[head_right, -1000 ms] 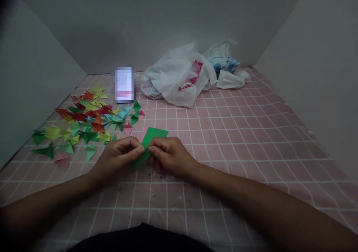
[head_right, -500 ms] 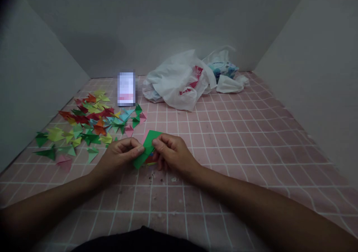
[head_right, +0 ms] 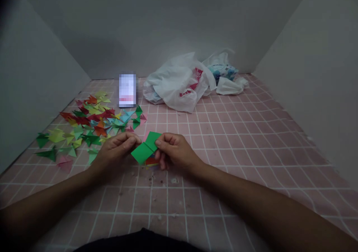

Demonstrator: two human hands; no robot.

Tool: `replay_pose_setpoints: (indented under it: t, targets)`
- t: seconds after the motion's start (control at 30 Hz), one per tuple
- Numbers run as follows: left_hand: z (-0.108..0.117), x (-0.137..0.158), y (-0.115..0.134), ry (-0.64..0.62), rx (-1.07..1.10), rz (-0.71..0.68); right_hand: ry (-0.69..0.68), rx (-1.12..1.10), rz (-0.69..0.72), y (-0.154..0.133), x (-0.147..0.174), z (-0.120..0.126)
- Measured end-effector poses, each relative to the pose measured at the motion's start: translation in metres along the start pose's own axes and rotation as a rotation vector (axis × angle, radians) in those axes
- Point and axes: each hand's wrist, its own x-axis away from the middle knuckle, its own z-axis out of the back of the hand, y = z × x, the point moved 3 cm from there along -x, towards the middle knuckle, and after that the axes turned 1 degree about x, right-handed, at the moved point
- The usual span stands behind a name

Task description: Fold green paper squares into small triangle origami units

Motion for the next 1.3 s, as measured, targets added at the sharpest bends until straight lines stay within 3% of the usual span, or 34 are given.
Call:
replay_pose_setpoints:
  t: [0.13,0.23,0.3,0.43,0.53,0.7,0.83,1.0,1.13,1.3]
  targets:
    - [-0.002,0.0,0.008,-0.07,-0.095,-0.212,-0.127,-0.123,-0.07,0.008,-0.001,-0.002]
    - [-0.007,0.005,0.017,-0.137,-0.205,-0.336,-0.213,-0.004,-0.102,0.013,0.002,-0.006]
    - [-0.007,0.006,0.02,-0.114,-0.223,-0.313,-0.178,0.161,-0.01,0.009,0.004,-0.006]
    - [-0.008,0.005,0.013,-0.098,-0.18,-0.081,-0.021,0.354,0.257,-0.009,0.007,-0.004]
    - [-0.01,0.006,0.006,-0.119,-0.199,0.023,-0.036,0.33,0.258,-0.013,0.007,-0.006]
    - [-0.012,0.007,0.002,-0.086,-0.118,0.082,-0.026,0.353,0.186,-0.004,0.006,-0.007]
    - [-0.013,0.008,0.002,-0.068,-0.075,0.092,-0.031,0.337,0.188,-0.002,0.007,-0.008]
    - [-0.013,0.01,0.0,-0.078,0.0,0.093,-0.025,0.409,0.337,-0.009,0.009,-0.01]
    - [-0.012,0.01,-0.001,-0.094,0.071,0.046,-0.036,0.355,0.291,-0.008,0.011,-0.01]
    - [-0.014,0.011,0.0,-0.104,0.01,0.014,-0.042,0.399,0.29,-0.006,0.013,-0.011]
